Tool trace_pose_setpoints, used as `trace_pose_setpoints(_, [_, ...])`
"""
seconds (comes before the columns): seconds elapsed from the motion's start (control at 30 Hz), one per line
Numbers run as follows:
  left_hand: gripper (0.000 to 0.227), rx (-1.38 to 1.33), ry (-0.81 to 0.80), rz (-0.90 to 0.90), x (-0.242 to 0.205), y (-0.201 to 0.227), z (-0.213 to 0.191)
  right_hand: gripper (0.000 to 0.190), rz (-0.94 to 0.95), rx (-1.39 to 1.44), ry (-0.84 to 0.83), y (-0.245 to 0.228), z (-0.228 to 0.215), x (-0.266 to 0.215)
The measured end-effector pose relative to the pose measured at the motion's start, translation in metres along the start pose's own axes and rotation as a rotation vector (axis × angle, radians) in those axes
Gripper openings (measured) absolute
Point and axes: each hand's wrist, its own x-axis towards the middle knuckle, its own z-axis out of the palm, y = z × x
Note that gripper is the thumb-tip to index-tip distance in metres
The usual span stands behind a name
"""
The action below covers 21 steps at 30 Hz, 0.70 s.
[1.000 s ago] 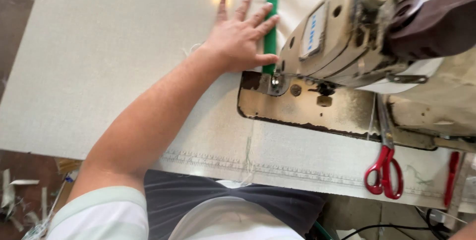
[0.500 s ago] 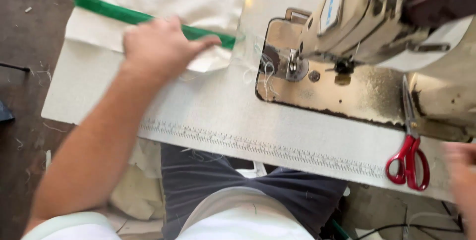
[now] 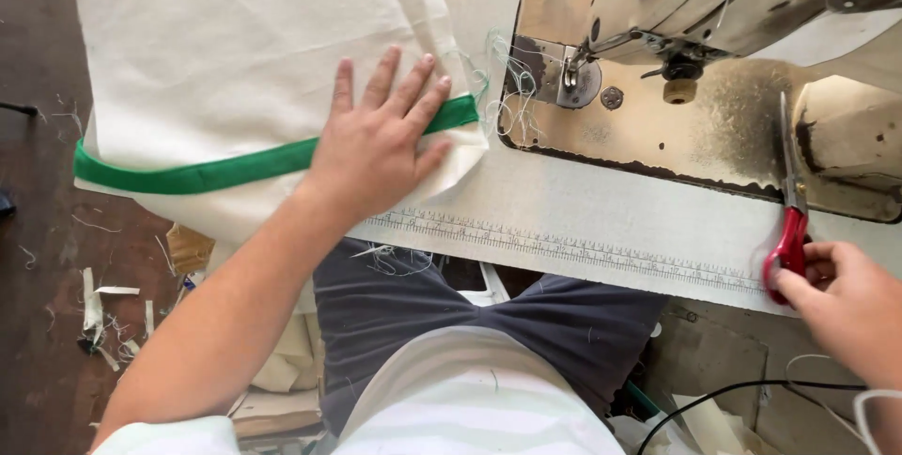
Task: Sewing green fabric straps onto white fabric bags using an industrial sewing machine, including marking positions and trimming threads.
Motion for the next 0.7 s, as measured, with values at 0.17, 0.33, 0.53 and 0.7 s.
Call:
trace_pose_setpoints(0.17, [0.128, 0.366, 0.237, 0.017, -0.018, 0.027, 0.038, 0.029, 0.079, 0.909, -0.398, 0.044, 0.015, -0.01])
trace_pose_setpoints(0.33, [0.11, 0.277, 0.061, -0.025, -0.018, 0.014, 0.046, 0.027, 0.214, 0.513, -0.829, -0.09, -0.004, -0.106])
trace_pose_setpoints(0.53, [0.116, 0.095, -0.157, -0.132, -0.045, 0.048, 0.033, 0.049, -0.071, 0.552, -1.2, -0.136, 0.039, -0.115])
trace_pose_setpoints(0.7, [0.119, 0.019, -0.19, -0.147, -0.047, 0.049, 0.026, 0.051, -0.065, 0.115, -1.006, -0.205, 0.02, -0.112])
